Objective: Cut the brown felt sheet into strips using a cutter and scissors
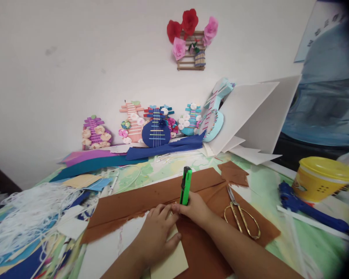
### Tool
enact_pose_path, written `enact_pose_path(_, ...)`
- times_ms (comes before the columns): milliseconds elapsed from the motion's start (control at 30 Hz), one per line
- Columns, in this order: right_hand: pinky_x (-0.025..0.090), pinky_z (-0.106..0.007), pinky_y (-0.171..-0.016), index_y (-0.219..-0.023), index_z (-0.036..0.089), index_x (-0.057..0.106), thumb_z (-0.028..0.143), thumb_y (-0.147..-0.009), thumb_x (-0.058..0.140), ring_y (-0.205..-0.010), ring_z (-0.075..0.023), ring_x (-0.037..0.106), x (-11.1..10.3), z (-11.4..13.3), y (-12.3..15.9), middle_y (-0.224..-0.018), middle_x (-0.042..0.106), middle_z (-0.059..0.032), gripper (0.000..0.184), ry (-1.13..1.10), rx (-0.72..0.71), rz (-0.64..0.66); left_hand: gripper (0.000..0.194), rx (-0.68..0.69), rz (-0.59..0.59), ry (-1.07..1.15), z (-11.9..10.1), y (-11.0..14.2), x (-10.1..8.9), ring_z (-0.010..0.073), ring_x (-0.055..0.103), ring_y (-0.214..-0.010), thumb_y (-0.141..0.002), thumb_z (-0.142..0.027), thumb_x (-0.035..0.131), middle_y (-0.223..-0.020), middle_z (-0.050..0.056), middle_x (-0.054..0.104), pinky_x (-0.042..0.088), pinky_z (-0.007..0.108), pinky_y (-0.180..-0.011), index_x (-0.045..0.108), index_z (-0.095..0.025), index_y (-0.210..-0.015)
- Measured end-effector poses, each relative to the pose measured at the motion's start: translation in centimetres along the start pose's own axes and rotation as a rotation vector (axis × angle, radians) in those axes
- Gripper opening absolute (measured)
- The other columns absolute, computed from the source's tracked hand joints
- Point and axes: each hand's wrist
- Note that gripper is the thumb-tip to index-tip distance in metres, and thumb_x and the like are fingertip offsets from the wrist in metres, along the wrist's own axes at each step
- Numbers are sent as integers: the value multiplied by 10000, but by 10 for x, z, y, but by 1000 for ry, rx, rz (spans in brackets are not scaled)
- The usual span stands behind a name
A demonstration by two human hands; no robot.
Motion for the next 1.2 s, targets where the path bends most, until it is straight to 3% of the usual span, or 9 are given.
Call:
enact_pose_path(133, 324, -181, -451, -608, 160, 467, 367, -561, 651, -507, -86, 411, 0, -2, -2, -532, 485, 39, 281, 26, 23, -69, 340, 7, 25, -8, 0, -1, 0, 261, 349, -1036, -718, -306, 493, -1166, 23, 437, 283, 405, -863, 491, -279, -1057)
enact_pose_path(300, 348, -196, -466, -592, 160, 446, 425, -641, 564, -513, -98, 431, -1, -6, -2, -538, 478, 21, 295, -41, -3, -109, 321, 0, 14, -26, 1, 0, 1, 269, 341, -1046, -717, -333, 495, -1178, 32, 435, 280, 415, -863, 502, -267, -1031)
enact_pose_path(567, 344, -193, -457, -581, 170, 430, 393, -662, 542, -504, -95, 428, -1, -1, 2, -539, 470, 25, 262, -17, -16, 34, 354, 25, -35, -7, 2, 2, 1, 249, 358, -1008, -721, -377, 523, -1156, 34, 446, 297, 391, -847, 489, -259, -1052)
enact_pose_path(933, 302, -182, -423, -548, 169, 398, 384, -655, 541, -476, -75, 367, -2, 2, 5, -513, 404, 43, 279, 73, -73, 77, 372, 40, -32, -18, 4, 3, 4, 261, 355, -996, -747, -400, 490, -1138, 54, 448, 304, 403, -830, 489, -237, -1081)
enact_pose_path(1200, 297, -182, -424, -573, 164, 427, 328, -661, 536, -467, -72, 380, -1, 1, 5, -515, 439, 40, 216, 87, -99, 123, 423, 47, -48, -27, 8, 2, 8, 277, 332, -1034, -736, -423, 496, -1182, 65, 423, 290, 426, -851, 463, -217, -1103)
Point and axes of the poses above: each hand's wrist, its own y-axis away from the middle knuckle, its own x-axis out of the palm, z = x × y
